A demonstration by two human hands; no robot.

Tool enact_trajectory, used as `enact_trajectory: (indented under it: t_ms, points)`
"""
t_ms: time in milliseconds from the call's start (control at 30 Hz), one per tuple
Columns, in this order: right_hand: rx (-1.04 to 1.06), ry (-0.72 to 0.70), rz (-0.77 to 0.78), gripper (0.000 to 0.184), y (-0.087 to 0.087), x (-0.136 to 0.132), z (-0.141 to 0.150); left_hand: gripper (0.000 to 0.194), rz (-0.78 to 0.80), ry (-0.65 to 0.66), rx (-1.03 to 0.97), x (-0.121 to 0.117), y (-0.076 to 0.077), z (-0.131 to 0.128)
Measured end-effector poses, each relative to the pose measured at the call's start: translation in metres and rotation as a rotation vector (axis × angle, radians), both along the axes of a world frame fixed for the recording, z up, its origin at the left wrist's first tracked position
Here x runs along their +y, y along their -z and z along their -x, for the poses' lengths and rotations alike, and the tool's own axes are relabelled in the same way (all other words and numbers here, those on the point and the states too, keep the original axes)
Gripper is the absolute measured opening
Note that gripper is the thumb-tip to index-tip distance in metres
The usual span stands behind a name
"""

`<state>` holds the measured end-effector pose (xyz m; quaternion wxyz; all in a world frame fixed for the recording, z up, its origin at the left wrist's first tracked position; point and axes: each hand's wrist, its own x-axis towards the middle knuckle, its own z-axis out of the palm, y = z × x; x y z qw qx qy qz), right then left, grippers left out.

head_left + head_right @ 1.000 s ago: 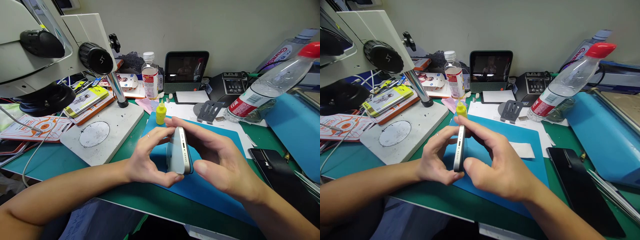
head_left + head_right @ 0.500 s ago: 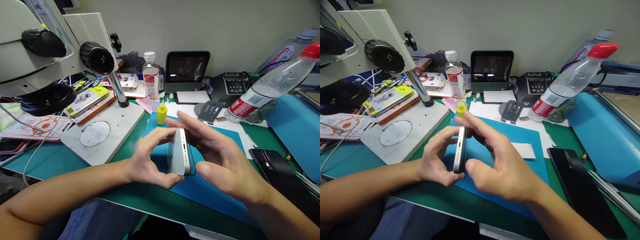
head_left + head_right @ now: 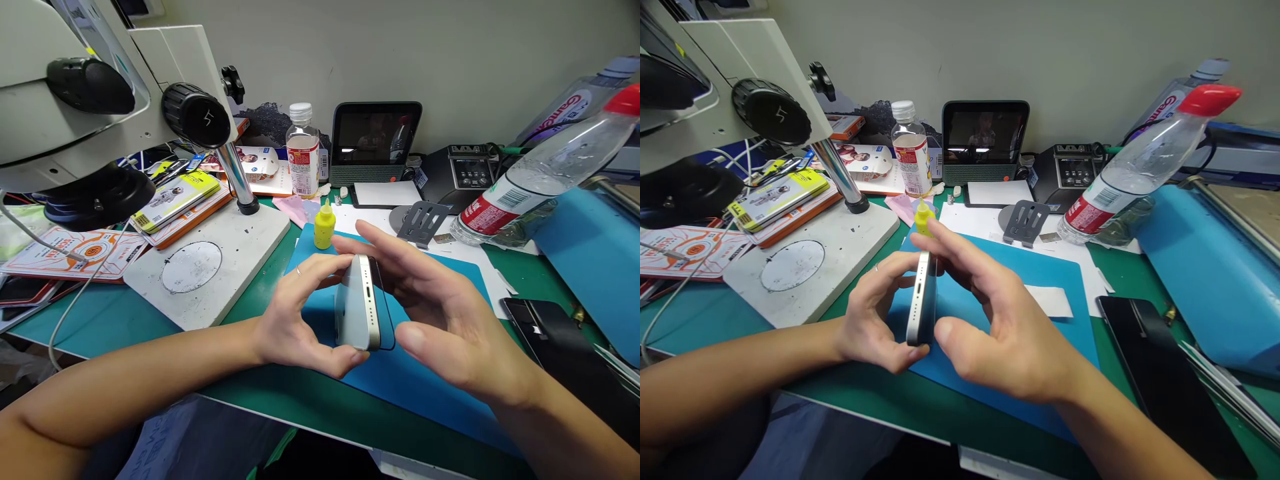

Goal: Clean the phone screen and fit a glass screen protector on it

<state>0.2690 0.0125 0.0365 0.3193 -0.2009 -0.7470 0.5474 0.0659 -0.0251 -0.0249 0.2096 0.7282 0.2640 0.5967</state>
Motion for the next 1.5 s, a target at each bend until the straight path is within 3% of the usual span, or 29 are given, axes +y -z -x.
enact_trajectory:
  t_ms: [600,867,1133,1333,1500]
  points:
    - [-0.025,0.004,-0.012,0.078,-0.002,-0.003,-0.001,0.085,-0.039,-0.045,0.016,0.0,-0.004,-0.001]
    - [-0.051,0.015,-0.016,0.071,0.0,-0.003,0.0,0.087,-0.003,-0.006,0.0,0.0,-0.002,0.0]
    - [-0.024,0.039,-0.24,0.082,0.007,0.003,0.004,0.086,0.049,-0.021,-0.033,-0.001,-0.002,0.001]
    - [-0.044,0.084,-0.337,0.08,0.01,0.004,0.005,0.086,0.054,-0.02,-0.051,-0.002,0.0,0.001]
    - [-0.079,0.101,-0.449,0.082,0.002,0.003,0.003,0.086,0.112,0.024,-0.1,-0.004,0.0,-0.001]
